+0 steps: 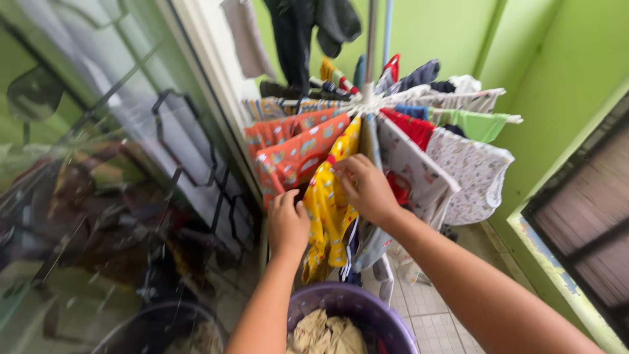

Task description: The person hangs wet clothes on a drying rack. They use clothespins to secure socks and a small towel, then use a hanger and a long pole to hang a yellow shirt and matching shorts on the upper part of the rack.

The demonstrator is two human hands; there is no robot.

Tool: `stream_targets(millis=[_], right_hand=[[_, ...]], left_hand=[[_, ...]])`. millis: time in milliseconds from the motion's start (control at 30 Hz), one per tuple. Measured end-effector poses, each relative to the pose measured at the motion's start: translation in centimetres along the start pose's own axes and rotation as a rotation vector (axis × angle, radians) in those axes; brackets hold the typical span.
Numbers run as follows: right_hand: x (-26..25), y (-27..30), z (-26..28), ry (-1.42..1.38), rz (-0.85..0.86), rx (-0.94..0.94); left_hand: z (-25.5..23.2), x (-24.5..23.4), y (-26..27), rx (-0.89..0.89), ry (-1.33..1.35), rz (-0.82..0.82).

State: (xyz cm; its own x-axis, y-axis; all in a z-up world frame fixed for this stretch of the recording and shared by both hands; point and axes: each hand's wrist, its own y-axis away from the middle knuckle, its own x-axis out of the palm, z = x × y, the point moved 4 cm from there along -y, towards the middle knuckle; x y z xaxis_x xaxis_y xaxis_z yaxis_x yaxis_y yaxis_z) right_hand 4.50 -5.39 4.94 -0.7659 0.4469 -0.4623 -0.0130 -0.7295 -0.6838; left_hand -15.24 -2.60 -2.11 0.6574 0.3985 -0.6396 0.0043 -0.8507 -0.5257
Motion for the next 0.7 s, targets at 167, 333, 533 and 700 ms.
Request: stream_targets(millis=[167,333,533,700], right_hand=[[10.6,10.3,-1.9,-0.025,0.314,0.037],[18.3,20.9,-7.8,0.062,0.846,0.368],[25.3,27.5,-17.2,0.250,1.168,0.535],[34.2,32.2,-27.0,0.274,1.151,0.313]], left_hand=[[14.2,1.3,10.0,-0.516,-0.107,0.226],[24.4,3.9,21.9,-0.861,-0.271,0.405],[31.8,8.0,31.4,-1.153,-0.410,0.766],[36.4,12.9,31.0,-0.763,-0.547,0.680]])
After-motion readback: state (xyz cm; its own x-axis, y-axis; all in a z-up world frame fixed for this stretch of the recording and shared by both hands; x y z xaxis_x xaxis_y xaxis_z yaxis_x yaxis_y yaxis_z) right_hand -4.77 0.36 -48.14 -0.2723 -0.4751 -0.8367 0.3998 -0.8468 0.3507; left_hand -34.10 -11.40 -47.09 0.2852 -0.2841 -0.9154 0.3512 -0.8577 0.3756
